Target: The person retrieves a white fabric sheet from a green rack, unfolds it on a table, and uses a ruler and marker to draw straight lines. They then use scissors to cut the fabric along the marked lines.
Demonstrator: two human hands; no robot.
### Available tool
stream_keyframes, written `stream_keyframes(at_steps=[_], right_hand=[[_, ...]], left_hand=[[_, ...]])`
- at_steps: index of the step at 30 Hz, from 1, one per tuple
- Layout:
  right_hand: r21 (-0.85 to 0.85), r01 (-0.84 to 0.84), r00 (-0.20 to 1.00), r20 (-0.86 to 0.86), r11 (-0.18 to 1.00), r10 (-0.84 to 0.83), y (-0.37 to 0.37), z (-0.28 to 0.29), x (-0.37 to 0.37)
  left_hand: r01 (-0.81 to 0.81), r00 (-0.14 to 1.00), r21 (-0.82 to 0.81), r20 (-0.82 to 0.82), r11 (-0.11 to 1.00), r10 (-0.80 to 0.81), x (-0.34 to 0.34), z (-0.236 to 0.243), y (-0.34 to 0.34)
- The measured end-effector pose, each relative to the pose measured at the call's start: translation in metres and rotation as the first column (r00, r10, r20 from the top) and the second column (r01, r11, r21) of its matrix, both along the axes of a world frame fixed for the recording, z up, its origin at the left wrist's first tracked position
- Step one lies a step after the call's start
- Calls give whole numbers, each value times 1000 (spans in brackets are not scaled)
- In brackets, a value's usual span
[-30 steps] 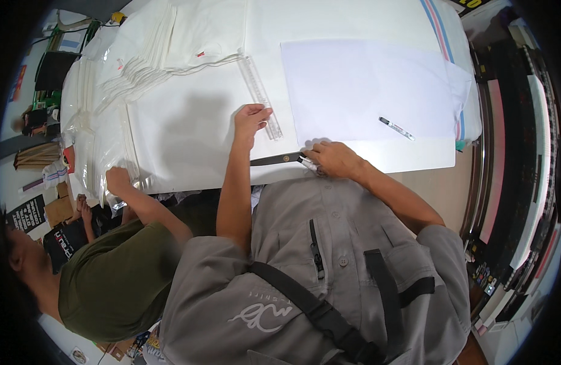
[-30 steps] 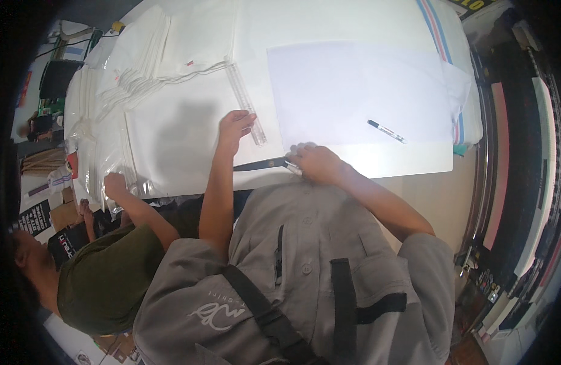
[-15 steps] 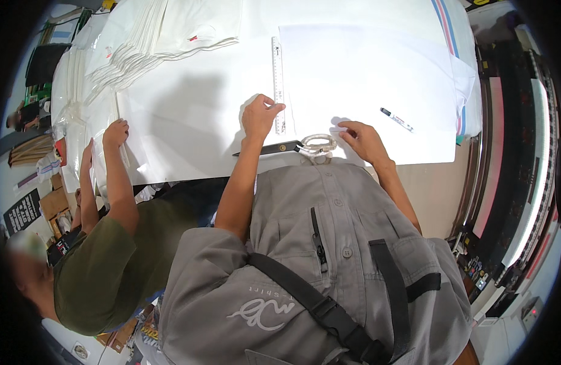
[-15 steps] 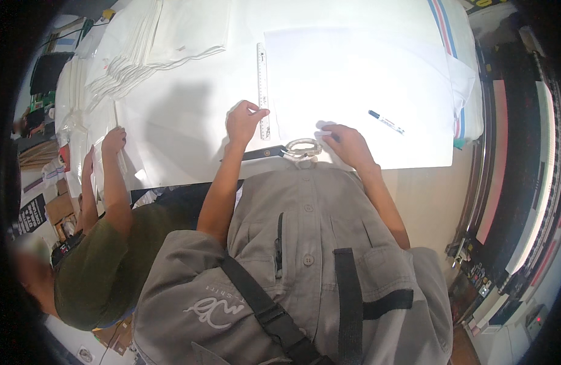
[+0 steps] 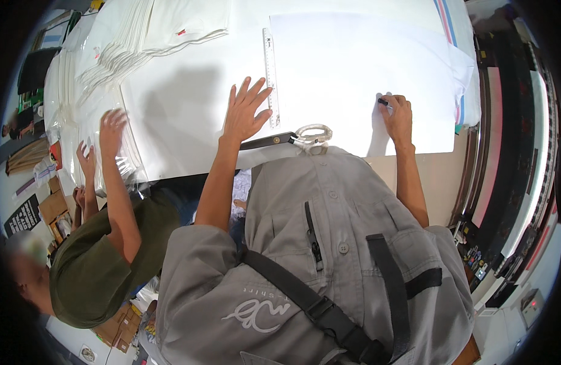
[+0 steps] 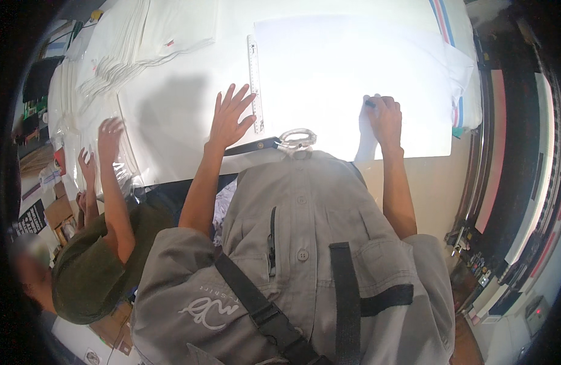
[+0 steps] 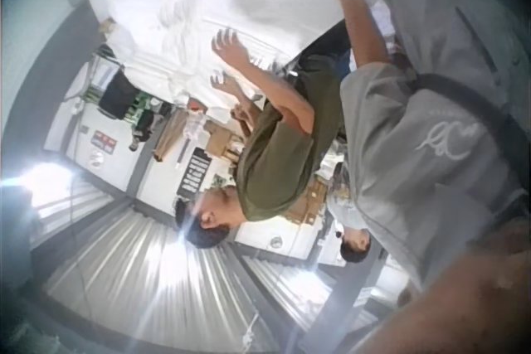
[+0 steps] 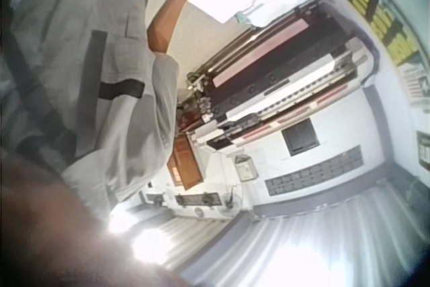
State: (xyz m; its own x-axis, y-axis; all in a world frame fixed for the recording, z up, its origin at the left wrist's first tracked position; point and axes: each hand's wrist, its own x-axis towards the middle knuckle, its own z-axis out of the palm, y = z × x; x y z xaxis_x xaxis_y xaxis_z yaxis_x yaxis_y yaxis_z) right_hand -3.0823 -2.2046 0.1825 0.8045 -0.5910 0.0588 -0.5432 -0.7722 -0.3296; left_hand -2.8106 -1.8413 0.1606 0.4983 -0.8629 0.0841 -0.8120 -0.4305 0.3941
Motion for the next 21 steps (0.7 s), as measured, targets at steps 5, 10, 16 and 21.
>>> stream_keyframes(at_steps=[5,10,16,21], right_hand=[[-32,-20,999,-44,999,18,-2,0,2],[-15,-20,999,36,1000,21,5,12,8],[263,105,979,140,959,-146,29,34,21],[324,128,958,205,938,-201,32,31,23]], left_hand=[[20,999,50,46,999,-22,-1,-3,-2],[7,996,29,90,1000,-10,-2,-8,-3],[20,995,36,94,999,-23,-4,-8,-4],[18,994,43,107,999,-22,-4,-7,-5]])
